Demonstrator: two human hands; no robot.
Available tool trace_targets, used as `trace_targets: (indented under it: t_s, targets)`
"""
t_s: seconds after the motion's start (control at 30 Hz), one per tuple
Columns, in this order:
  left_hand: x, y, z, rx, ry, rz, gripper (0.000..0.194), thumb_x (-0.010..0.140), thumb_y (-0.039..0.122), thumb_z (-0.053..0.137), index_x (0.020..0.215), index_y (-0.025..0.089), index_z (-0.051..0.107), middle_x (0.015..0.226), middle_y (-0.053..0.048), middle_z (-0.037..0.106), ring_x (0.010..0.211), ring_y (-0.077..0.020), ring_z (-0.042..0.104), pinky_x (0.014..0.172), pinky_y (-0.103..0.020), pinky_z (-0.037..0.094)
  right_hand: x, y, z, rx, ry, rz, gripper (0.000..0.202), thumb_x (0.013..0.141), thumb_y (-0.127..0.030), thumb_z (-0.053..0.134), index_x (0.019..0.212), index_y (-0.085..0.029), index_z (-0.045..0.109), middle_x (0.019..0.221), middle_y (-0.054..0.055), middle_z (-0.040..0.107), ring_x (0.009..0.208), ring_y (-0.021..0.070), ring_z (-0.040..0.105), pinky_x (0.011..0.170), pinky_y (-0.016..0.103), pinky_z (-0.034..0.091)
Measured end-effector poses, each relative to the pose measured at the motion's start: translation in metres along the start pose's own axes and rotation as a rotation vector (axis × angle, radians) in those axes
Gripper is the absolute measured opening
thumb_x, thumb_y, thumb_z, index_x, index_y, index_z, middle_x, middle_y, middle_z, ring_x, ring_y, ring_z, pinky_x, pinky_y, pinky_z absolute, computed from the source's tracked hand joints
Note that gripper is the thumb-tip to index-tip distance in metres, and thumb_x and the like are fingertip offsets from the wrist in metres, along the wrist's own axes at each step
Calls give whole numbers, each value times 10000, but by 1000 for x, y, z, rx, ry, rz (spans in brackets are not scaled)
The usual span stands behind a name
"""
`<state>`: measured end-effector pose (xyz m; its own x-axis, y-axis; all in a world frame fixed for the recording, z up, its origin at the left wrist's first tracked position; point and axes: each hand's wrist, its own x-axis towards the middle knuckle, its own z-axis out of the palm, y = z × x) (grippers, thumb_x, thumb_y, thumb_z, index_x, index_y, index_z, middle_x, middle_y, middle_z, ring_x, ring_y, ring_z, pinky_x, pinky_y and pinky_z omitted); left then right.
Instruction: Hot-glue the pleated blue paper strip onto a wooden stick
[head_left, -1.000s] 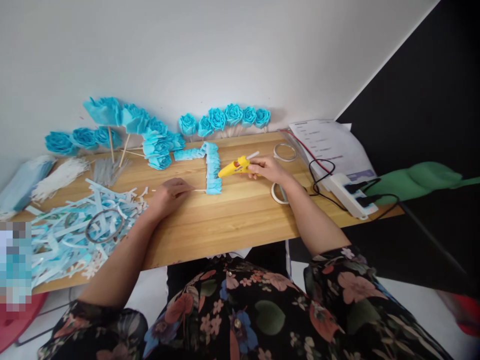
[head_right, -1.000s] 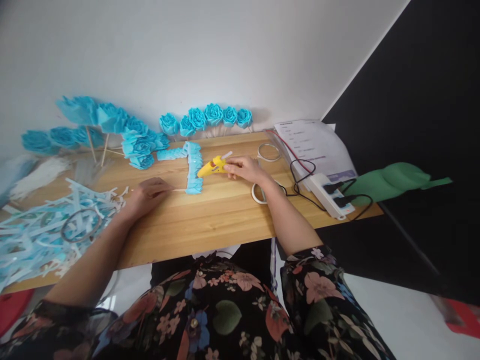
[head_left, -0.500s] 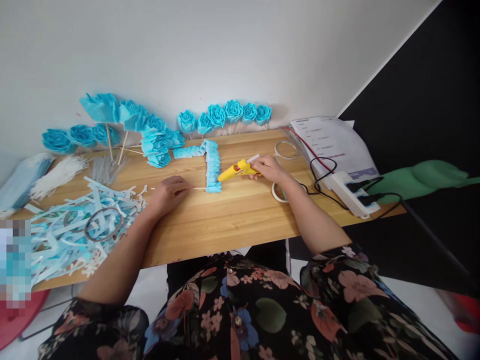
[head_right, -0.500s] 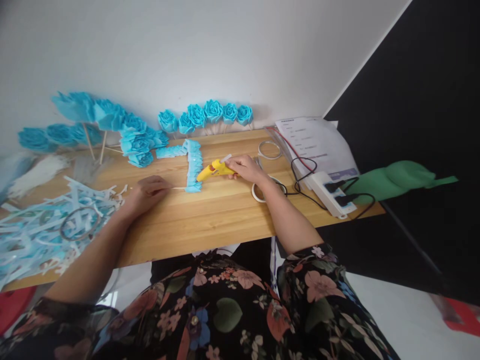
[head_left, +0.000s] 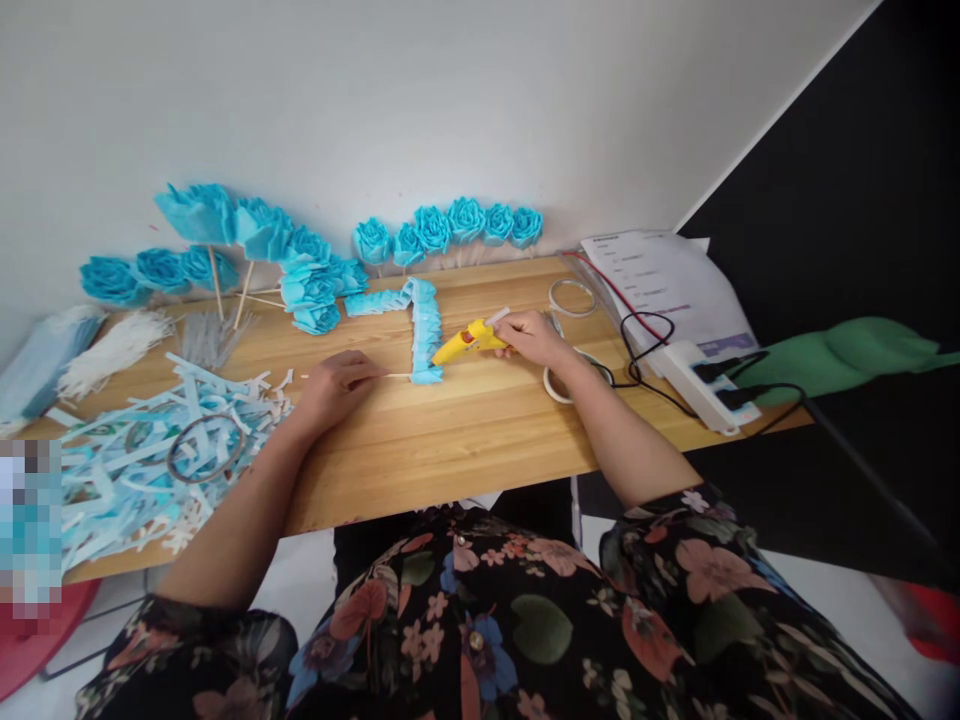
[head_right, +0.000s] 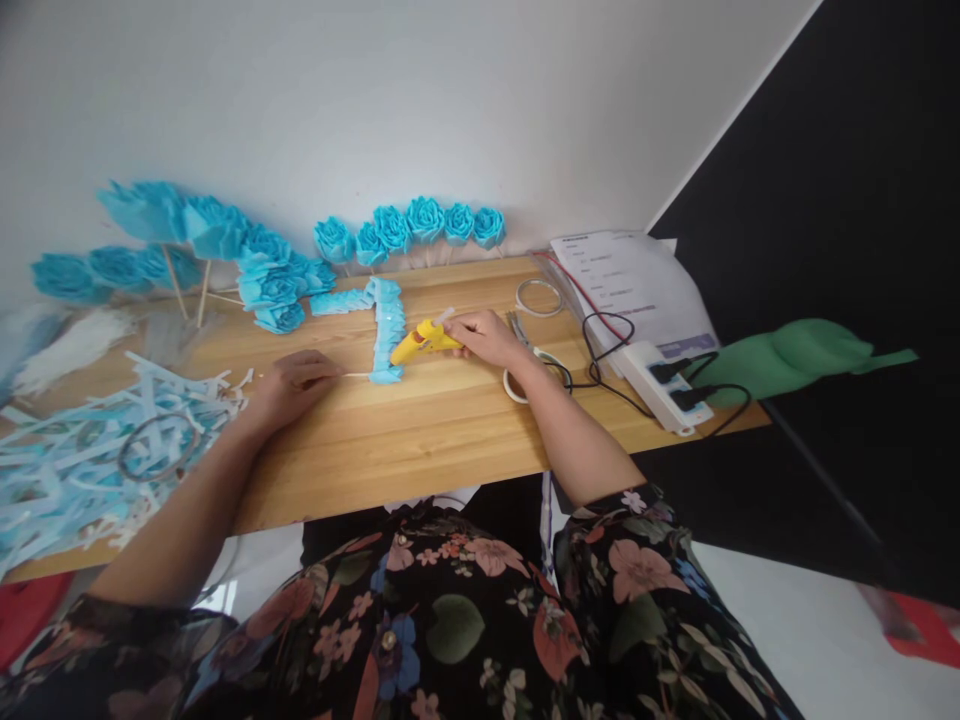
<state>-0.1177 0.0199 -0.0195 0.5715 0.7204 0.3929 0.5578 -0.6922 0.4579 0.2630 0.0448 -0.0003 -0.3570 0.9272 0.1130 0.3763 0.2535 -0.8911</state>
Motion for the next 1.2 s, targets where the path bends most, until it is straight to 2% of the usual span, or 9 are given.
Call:
trace_targets:
  t_s: [0.17,0.27,0.53,0.73,0.87,1.0,1.2]
  targets:
    - [1,2,-1,-4,-8,-17,320,1026,300,554,986,167,843,959,-118,797,865,-241,742,763,-353,571,1,2,-2,105,72,20,427,879,-538,609,616,-202,584,575,16,647,490,102,563,515,221,466]
    - [1,2,-1,-8,-6,-25,325,1026,309,552,970,172,841,946,-116,794,859,-241,741,760,-354,571,1,0,-1,114,71,28,398,865,-498,590,596,-205,589,570,19,655,490,105,567,521,225,476]
    - [2,4,-3,-21,-23,-43,296,1017,302,566,951,185,830,949,-107,791,862,-236,739,762,-347,570,-3,-15,2,-140,14,45,455,960,-421,517,576,-198,617,581,19,691,552,118,648,588,222,479]
    - [2,4,-3,-35,-9,-38,303,1021,314,567,933,184,826,935,-109,784,846,-235,733,758,-347,569,-3,-10,0,-167,14,18,459,968,-416,514,585,-192,633,615,29,726,557,116,660,587,220,467]
    - [2,3,-2,-27,-9,-54,310,1019,329,563,942,194,832,937,-106,788,856,-237,734,758,-351,574,-3,0,-2,-114,75,19,422,925,-460,563,630,-181,677,590,29,707,538,119,647,545,215,445]
    - [2,3,-3,-27,-25,-64,310,1015,329,561,937,197,831,949,-107,792,865,-235,737,763,-351,575,-2,7,-3,9,117,68,352,873,-456,603,752,-162,755,580,24,701,522,124,647,541,214,477]
    - [2,4,-2,-28,-22,-74,301,1012,341,571,935,203,828,940,-97,789,862,-230,733,765,-348,573,-3,1,1,17,63,50,384,871,-481,610,785,-155,794,619,33,716,563,130,659,559,219,481]
